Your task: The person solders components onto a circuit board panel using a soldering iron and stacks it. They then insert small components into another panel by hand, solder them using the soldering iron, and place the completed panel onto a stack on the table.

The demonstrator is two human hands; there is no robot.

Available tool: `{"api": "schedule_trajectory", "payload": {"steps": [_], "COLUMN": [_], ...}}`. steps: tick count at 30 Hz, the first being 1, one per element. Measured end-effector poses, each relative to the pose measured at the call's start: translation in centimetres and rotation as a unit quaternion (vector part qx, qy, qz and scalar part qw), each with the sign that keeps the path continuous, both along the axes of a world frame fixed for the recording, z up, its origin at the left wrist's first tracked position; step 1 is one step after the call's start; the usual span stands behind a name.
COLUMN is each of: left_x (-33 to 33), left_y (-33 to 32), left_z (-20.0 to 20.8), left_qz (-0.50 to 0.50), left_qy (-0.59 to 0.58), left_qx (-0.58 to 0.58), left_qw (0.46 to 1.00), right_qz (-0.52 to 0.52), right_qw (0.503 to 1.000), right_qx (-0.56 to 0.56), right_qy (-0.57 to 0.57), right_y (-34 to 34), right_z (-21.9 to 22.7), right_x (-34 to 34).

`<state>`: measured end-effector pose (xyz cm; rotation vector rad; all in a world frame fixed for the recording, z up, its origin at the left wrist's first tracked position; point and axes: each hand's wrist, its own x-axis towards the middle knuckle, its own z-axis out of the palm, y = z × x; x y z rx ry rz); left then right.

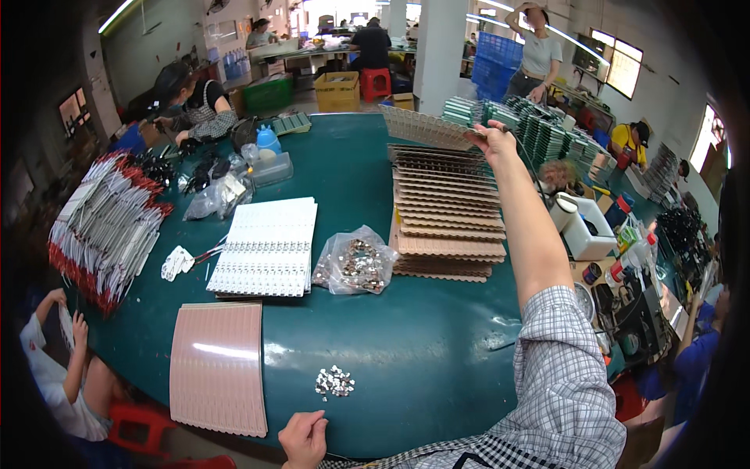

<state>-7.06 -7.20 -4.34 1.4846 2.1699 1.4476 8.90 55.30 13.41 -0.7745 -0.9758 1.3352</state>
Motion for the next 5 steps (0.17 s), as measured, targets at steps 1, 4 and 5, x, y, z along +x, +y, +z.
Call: {"api": "schedule_trajectory", "payload": {"steps": [1, 4, 5], "left_x": [0.0, -0.2, -0.1], "left_y": [0.3, 0.3, 0.3], "left_z": [-0.6, -2.0, -1.9], "left_qz": [0.002, 0.037, 0.036], "left_qy": [-0.001, 0.025, 0.024], "left_qx": [-0.001, 0.042, 0.018], "left_qw": [1.000, 0.998, 0.999], "right_qz": [0.002, 0.036, 0.059], "right_qw": [1.000, 0.998, 0.996], "right_qx": [-0.001, 0.006, 0.020], "right_qy": [-0.001, -0.057, -0.066], "right_y": [0.7, 0.7, 1.7], "right_z": [-0.2, -0.4, -0.6], "right_x": [0.2, -1.8, -1.1]}}
